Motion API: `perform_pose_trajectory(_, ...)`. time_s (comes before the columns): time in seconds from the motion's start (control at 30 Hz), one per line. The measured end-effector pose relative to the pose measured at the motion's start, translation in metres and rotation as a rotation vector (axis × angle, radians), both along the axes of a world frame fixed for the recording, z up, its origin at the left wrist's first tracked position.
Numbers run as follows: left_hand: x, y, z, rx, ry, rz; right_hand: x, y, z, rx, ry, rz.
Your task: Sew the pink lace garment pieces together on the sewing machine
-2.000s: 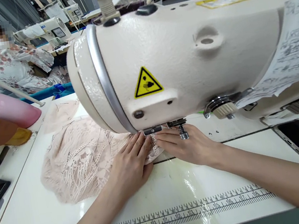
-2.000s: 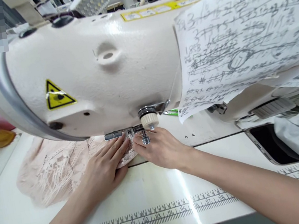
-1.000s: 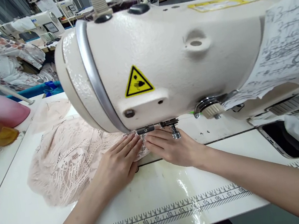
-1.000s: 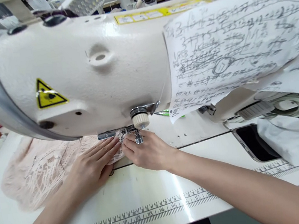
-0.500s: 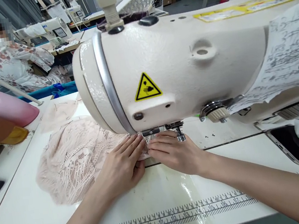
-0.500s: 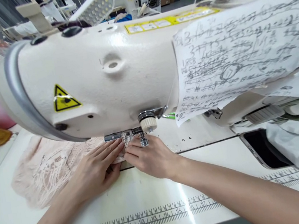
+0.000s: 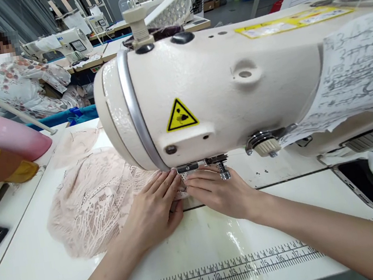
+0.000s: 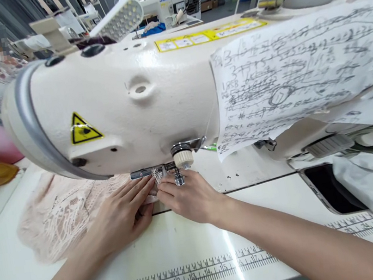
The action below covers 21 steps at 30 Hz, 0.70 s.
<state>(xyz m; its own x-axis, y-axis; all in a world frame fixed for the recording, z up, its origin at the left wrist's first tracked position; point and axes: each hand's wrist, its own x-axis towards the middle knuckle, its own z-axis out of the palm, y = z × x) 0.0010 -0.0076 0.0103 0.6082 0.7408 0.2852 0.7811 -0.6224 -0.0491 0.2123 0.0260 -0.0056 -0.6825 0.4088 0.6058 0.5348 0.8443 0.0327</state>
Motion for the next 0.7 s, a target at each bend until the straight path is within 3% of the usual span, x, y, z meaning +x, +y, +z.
perform_pose_trajectory(0.33, 0.008, -0.003, -0.005, 0.074, 0.012, 0.037, 0.005, 0.001, 0.0, 0.054, -0.092, -0.084)
perform_pose_trajectory(0.7, 0.013, -0.004, -0.003, 0.076, 0.033, 0.05, 0.014, 0.017, 0.001, 0.088, -0.091, -0.024)
